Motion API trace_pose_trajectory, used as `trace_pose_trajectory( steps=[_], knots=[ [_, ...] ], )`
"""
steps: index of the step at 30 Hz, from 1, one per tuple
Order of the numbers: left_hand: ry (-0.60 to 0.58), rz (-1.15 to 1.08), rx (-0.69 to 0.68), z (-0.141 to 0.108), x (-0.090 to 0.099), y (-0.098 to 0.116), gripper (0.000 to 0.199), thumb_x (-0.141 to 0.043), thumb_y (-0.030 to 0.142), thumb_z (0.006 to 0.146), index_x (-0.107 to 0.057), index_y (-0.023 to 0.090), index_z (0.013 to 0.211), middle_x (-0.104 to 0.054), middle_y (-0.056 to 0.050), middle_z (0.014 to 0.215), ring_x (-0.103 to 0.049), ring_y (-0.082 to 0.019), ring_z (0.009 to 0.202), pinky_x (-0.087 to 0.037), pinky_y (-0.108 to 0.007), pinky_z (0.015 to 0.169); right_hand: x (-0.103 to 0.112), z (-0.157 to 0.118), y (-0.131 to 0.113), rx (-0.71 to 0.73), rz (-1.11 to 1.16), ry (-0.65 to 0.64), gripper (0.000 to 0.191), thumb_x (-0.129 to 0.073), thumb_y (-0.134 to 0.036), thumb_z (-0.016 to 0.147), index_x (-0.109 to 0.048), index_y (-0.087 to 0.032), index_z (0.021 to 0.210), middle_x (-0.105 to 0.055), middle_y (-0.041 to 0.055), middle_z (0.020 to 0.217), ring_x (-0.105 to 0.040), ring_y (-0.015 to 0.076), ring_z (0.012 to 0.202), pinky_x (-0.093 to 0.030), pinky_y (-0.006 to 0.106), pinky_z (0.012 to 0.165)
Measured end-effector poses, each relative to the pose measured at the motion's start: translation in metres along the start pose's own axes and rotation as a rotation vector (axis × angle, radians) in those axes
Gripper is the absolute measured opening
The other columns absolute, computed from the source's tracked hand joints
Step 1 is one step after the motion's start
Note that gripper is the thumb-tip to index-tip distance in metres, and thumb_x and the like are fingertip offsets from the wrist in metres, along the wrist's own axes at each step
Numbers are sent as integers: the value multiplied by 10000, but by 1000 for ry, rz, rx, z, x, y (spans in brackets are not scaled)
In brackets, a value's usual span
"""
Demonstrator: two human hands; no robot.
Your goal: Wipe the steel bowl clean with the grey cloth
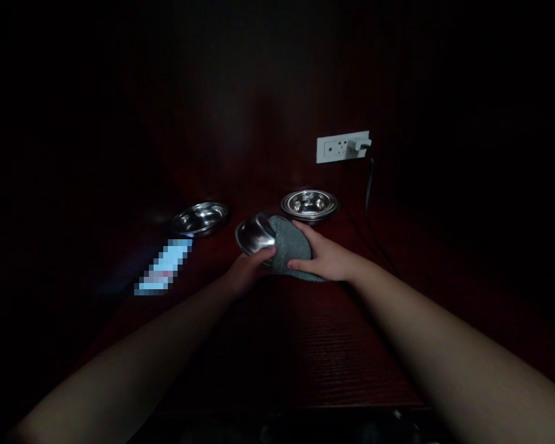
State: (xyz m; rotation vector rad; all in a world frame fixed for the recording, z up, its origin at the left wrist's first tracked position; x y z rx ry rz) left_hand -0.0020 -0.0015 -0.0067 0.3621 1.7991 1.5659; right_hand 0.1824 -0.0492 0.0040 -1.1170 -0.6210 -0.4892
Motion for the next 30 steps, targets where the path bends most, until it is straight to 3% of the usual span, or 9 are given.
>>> trace_pose_trajectory(
  steps=[8, 16, 30],
  knots=[
    [26, -25, 15, 2, 1, -3, 532, -729, 430, 743, -633, 185, 1206, -694, -107, 1137, -649, -270, 1018, -476, -458, 929, 1, 0, -2, -26, -7, -8, 984, -687, -539, 750, -185, -199, 1525, -360, 169, 1521, -424, 362, 1344, -340, 571, 1110],
    [21, -26, 20, 3, 3, -2, 561, -717, 492, 743, -630, 162, 1188, -687, -132, 1141, -645, -291, 1041, -507, -471, 905, 0, 0, -1, -43, 21, -17, 994, -687, -545, 745, -180, -192, 1523, -369, 178, 1514, -431, 370, 1336, -361, 575, 1093],
    [84, -104, 15, 1, 2, 3, 501, -672, 428, 800, -604, 136, 1201, -689, -144, 1117, -661, -282, 997, -529, -491, 883, 0, 0, -2, 0, -6, 10, 961, -680, -544, 757, -200, -216, 1521, -392, 164, 1499, -439, 370, 1330, -354, 581, 1098]
  ],
)
Point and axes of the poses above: each hand's wrist, its own z-axis towards the middle knuckle, its own x-axis out of the back of the hand, y = z × x, the point moved 2 cm from there along z, towards the middle knuckle
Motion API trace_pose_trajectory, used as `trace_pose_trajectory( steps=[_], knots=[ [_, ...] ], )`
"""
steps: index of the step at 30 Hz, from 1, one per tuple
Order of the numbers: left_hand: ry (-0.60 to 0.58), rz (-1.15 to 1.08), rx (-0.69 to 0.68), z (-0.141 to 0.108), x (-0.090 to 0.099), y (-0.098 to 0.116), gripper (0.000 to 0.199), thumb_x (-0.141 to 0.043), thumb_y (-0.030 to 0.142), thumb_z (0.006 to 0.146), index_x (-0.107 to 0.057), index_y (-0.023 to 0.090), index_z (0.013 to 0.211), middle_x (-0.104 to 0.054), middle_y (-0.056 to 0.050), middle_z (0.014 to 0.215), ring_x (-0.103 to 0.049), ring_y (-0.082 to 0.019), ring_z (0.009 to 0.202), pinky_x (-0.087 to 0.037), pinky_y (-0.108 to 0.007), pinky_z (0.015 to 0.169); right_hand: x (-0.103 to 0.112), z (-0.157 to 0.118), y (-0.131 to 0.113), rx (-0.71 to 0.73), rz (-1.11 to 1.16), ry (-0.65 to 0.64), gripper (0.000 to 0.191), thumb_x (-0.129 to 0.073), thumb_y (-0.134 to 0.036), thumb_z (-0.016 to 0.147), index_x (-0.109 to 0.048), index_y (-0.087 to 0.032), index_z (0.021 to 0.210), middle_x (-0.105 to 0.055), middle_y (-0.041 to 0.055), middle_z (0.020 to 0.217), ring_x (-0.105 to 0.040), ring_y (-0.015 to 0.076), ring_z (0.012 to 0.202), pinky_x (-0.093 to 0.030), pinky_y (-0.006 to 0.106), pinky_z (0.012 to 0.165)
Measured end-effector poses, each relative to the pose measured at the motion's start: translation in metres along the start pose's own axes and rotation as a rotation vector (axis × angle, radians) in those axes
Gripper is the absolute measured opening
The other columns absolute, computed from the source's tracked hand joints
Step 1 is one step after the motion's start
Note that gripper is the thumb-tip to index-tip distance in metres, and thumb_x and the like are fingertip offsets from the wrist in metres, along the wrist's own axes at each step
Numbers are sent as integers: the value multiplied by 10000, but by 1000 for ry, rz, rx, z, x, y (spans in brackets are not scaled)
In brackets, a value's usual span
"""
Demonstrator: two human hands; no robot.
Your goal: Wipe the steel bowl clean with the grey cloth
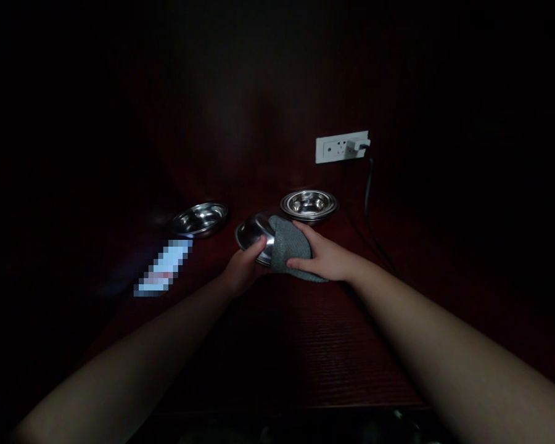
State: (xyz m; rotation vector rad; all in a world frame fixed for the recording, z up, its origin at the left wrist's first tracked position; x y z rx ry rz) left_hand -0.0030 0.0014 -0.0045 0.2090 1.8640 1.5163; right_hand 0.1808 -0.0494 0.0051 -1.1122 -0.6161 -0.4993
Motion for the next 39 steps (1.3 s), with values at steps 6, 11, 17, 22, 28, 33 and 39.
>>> trace_pose_trajectory(
  steps=[6, 11, 17, 22, 28, 33, 39],
  knots=[
    [10, -18, 8, -1, -2, 2, 460, -645, 414, 826, -611, 142, 1195, -694, -140, 1106, -663, -276, 992, -536, -480, 877, 0, 0, 1, -25, -4, 5, 978, -682, -558, 746, -201, -213, 1524, -382, 162, 1506, -430, 375, 1335, -341, 580, 1108],
    [15, -24, 12, 0, -1, 2, 482, -651, 423, 820, -607, 145, 1211, -696, -136, 1102, -661, -282, 1007, -536, -487, 881, -1, 0, 0, -44, 1, 0, 985, -684, -547, 744, -201, -183, 1522, -373, 172, 1511, -425, 378, 1336, -344, 566, 1109],
    [15, -37, 6, 0, -3, 1, 469, -635, 406, 834, -604, 137, 1217, -696, -148, 1110, -662, -286, 1014, -535, -493, 884, 0, 0, 0, -38, 9, -21, 1010, -682, -559, 742, -182, -165, 1525, -376, 185, 1506, -441, 380, 1322, -357, 571, 1098],
    [10, -39, 7, 0, -4, 1, 441, -639, 395, 830, -622, 132, 1183, -702, -146, 1091, -669, -286, 993, -530, -504, 888, -1, 0, 2, -14, 7, -3, 978, -679, -551, 751, -195, -196, 1523, -388, 174, 1500, -446, 374, 1320, -360, 575, 1093],
    [5, -37, 8, 0, -3, 1, 457, -642, 398, 824, -618, 128, 1191, -699, -152, 1094, -664, -294, 1003, -525, -512, 890, -1, 0, 2, -16, 10, -9, 977, -679, -539, 754, -189, -183, 1521, -374, 189, 1505, -445, 375, 1318, -356, 588, 1091],
    [-7, -35, -2, 1, -2, 0, 472, -644, 406, 819, -613, 133, 1203, -691, -154, 1118, -659, -298, 1015, -529, -508, 882, 0, 0, 0, -18, 13, -20, 972, -681, -528, 756, -189, -179, 1518, -376, 190, 1503, -445, 371, 1318, -350, 584, 1097],
    [-9, -35, -3, 2, -1, -1, 466, -663, 407, 801, -625, 143, 1183, -700, -145, 1100, -664, -294, 1003, -535, -497, 872, -1, 0, 1, -38, 4, -18, 988, -681, -544, 750, -182, -179, 1520, -363, 186, 1513, -436, 365, 1330, -347, 569, 1105]
  ],
)
Point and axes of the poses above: each hand's wrist, its own z-axis towards the middle knuckle, its own x-axis out of the back of the hand, y = z × x, the point moved 2 cm from there along z, towards the middle knuckle
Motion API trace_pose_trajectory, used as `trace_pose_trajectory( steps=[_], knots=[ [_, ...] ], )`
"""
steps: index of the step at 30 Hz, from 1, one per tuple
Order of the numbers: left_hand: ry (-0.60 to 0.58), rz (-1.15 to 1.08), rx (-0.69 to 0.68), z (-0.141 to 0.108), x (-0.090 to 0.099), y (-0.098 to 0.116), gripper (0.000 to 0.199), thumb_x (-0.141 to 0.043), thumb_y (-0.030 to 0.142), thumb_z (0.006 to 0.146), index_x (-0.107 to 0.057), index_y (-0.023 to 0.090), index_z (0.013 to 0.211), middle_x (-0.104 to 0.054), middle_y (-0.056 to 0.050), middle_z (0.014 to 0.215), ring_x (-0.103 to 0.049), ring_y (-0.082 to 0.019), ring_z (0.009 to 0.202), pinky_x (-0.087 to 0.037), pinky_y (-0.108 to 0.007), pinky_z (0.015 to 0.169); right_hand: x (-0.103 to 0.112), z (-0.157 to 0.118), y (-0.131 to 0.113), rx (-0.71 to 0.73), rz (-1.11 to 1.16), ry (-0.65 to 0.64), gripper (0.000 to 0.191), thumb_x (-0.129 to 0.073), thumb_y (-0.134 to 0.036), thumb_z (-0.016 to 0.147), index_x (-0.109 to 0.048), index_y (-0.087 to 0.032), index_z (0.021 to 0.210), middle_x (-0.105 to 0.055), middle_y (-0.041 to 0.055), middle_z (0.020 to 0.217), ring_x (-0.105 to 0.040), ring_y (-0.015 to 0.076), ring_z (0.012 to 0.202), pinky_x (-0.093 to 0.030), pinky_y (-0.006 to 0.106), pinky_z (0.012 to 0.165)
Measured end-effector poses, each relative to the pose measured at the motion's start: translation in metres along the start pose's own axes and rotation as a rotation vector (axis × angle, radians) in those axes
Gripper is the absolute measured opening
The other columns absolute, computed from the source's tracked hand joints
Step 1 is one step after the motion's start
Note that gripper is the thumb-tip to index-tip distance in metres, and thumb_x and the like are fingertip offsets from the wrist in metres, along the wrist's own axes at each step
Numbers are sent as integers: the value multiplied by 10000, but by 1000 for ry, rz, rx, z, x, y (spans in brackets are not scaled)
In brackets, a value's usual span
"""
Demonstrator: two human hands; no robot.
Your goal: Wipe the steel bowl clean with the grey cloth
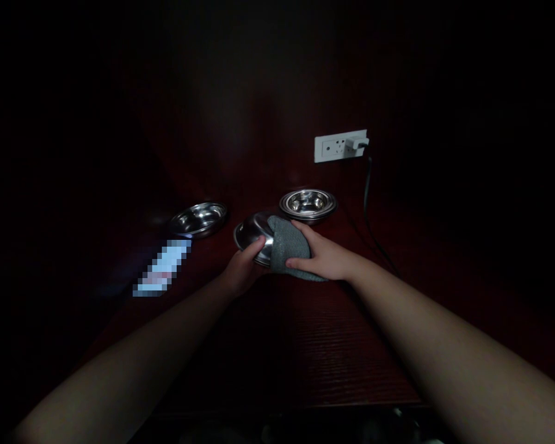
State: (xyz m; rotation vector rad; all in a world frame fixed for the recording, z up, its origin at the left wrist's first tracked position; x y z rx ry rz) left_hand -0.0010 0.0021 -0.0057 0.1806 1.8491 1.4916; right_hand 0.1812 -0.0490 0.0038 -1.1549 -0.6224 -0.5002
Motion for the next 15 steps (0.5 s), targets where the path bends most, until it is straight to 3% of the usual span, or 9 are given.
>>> trace_pose_trajectory(
  steps=[9, 15],
  knots=[
    [0, 1, -3, -1, -1, 0, 447, -683, 398, 779, -640, 149, 1148, -707, -134, 1079, -670, -284, 982, -521, -514, 895, 1, 0, -2, -28, -6, -14, 1006, -683, -533, 749, -173, -143, 1524, -360, 196, 1514, -433, 356, 1335, -345, 542, 1114],
    [6, 3, -10, -2, -2, 1, 403, -649, 382, 812, -633, 156, 1145, -707, -130, 1092, -671, -276, 976, -527, -500, 887, 0, 0, 0, 19, 6, 11, 988, -683, -546, 744, -185, -206, 1526, -377, 165, 1511, -439, 366, 1326, -348, 572, 1099]
  ],
)
Point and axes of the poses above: each hand's wrist, its own z-axis towards the middle knuckle, its own x-axis out of the back of the hand, y = z × x, the point moved 2 cm from there along z, towards the middle knuckle
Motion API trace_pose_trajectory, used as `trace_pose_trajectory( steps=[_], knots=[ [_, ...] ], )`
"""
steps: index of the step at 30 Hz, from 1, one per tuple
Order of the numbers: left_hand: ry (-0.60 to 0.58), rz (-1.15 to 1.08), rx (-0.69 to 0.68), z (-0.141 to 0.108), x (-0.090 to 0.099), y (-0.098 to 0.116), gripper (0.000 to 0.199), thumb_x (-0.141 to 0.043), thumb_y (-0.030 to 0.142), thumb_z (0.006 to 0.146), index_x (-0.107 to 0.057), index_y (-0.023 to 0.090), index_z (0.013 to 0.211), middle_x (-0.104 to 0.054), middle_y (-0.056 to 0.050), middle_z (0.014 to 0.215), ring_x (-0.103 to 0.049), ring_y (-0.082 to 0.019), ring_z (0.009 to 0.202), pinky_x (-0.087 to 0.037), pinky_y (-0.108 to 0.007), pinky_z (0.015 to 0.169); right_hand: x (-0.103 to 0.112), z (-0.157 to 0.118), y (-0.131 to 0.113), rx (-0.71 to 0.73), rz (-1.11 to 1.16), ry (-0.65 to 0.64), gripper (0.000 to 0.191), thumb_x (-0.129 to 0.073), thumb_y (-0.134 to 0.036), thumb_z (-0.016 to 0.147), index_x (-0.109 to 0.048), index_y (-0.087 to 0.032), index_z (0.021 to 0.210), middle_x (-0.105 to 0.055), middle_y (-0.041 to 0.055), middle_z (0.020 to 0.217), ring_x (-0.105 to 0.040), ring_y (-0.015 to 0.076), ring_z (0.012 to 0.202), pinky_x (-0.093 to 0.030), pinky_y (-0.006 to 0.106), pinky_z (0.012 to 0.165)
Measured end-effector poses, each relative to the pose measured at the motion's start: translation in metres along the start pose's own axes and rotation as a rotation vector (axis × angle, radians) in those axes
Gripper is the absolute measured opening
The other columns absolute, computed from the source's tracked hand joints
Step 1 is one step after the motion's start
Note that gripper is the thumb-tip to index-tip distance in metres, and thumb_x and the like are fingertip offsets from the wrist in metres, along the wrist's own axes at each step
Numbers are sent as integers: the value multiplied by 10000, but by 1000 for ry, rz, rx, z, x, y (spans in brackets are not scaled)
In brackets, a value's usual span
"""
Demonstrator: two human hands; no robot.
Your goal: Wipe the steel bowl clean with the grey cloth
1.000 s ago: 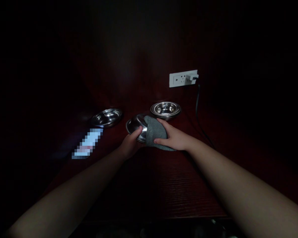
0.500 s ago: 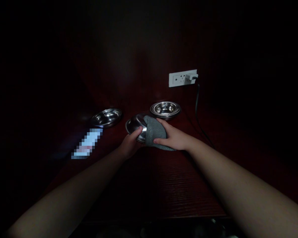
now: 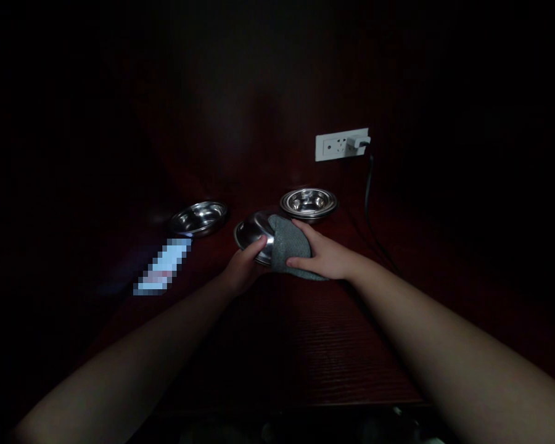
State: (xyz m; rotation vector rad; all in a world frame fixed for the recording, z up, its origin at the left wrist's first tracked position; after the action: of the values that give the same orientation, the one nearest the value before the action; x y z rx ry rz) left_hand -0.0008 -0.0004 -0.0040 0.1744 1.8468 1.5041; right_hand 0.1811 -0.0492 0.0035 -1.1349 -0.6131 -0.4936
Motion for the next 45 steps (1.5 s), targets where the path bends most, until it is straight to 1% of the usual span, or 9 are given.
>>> trace_pose_trajectory(
  steps=[8, 11, 16, 21, 26, 31, 42, 45],
  knots=[
    [19, 17, 1, -1, -1, 1, 441, -663, 386, 799, -624, 156, 1173, -700, -136, 1105, -663, -287, 1003, -521, -512, 897, 1, -1, -2, -20, -11, -11, 986, -679, -536, 753, -177, -188, 1526, -377, 181, 1507, -438, 365, 1326, -352, 572, 1095],
    [15, 17, 1, -2, -1, 1, 422, -660, 379, 803, -630, 157, 1161, -700, -135, 1108, -664, -285, 1001, -525, -503, 891, 1, -1, -2, -39, -6, -12, 993, -683, -541, 748, -179, -186, 1526, -389, 183, 1498, -445, 368, 1321, -366, 574, 1087],
    [2, 6, 0, 0, 0, 0, 403, -657, 378, 804, -633, 154, 1139, -701, -135, 1104, -667, -285, 994, -527, -503, 885, 1, -1, -2, 16, -7, 5, 968, -686, -528, 755, -186, -226, 1526, -400, 158, 1497, -454, 364, 1317, -358, 579, 1091],
    [-9, 15, -2, 2, 2, -1, 435, -685, 395, 781, -631, 165, 1146, -703, -122, 1093, -669, -282, 985, -523, -510, 889, 1, -1, -3, 1, -7, -6, 981, -686, -531, 752, -182, -201, 1527, -381, 168, 1508, -435, 366, 1332, -348, 568, 1100],
    [2, 17, -1, 1, 2, -1, 431, -689, 392, 777, -634, 162, 1138, -702, -127, 1090, -670, -279, 976, -522, -507, 893, 1, -1, -3, -43, 1, -14, 1000, -693, -520, 746, -180, -161, 1527, -379, 181, 1506, -427, 371, 1338, -347, 558, 1106],
    [12, 22, -2, 0, 1, 0, 409, -677, 384, 788, -639, 165, 1131, -701, -130, 1100, -667, -280, 983, -527, -506, 888, 1, -1, -3, -1, 1, -8, 975, -690, -530, 752, -186, -212, 1524, -398, 160, 1497, -446, 361, 1327, -361, 566, 1098],
    [12, 17, 0, 1, 1, -1, 418, -683, 383, 779, -642, 166, 1134, -698, -135, 1108, -664, -289, 994, -525, -505, 888, 1, -1, 0, -14, -12, -9, 1011, -676, -559, 746, -157, -205, 1538, -377, 174, 1508, -438, 387, 1323, -354, 596, 1087],
    [1, 15, -4, 0, 1, -1, 419, -682, 385, 781, -638, 166, 1135, -701, -132, 1099, -669, -284, 979, -532, -498, 875, 1, -1, -1, -19, -5, -14, 1008, -680, -549, 748, -159, -197, 1536, -369, 176, 1514, -431, 375, 1332, -345, 584, 1099]
  ],
)
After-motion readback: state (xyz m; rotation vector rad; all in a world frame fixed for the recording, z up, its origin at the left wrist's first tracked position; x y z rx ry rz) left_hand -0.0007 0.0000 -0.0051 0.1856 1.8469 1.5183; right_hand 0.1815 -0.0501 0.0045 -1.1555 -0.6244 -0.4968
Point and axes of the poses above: each hand's wrist, its own z-axis towards the middle knuckle, its own x-axis out of the back of the hand, y = z × x, the point moved 2 cm from there along z, towards the middle knuckle
